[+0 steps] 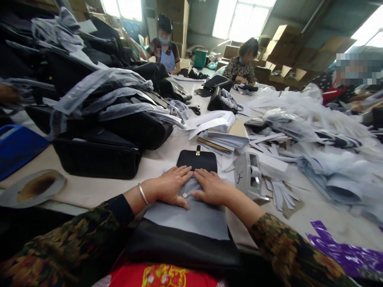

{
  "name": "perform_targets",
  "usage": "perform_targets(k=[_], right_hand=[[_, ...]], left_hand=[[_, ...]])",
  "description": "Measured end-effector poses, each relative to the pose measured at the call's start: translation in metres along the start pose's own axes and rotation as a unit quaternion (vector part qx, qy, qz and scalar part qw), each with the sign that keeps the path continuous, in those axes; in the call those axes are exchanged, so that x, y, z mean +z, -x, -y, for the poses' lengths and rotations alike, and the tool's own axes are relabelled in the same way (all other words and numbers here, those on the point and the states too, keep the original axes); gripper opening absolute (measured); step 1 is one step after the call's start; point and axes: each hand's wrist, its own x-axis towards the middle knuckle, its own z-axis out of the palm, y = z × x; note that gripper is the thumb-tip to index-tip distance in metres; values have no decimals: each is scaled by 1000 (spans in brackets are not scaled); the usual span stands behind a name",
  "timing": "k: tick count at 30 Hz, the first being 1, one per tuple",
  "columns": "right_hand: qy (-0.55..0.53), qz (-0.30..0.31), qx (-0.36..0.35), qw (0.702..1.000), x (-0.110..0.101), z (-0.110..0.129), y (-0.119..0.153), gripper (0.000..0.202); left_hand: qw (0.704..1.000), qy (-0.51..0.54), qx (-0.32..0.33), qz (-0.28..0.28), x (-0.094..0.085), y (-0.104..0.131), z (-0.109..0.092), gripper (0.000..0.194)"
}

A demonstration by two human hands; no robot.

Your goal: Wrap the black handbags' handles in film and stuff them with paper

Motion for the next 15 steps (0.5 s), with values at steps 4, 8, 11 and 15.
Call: perform_targets(k=[4,8,11,15], right_hand=[[17,-68,88,994,-36,-29,-47,44],[35,-40,205,977,-45,-45,-96,37],[34,-8,260,965,-43,-47,-116,42],[40,-9,278,960,-70,-43,-115,45]], left_hand=[[1000,-9,6,-10,-2,0,0,118],[1000,-3,5,-10,-6,0,-2,117],[1000,2,1,-5,-8,0,-4,120],[1000,12,5,-17,-6,0,-4,120]])
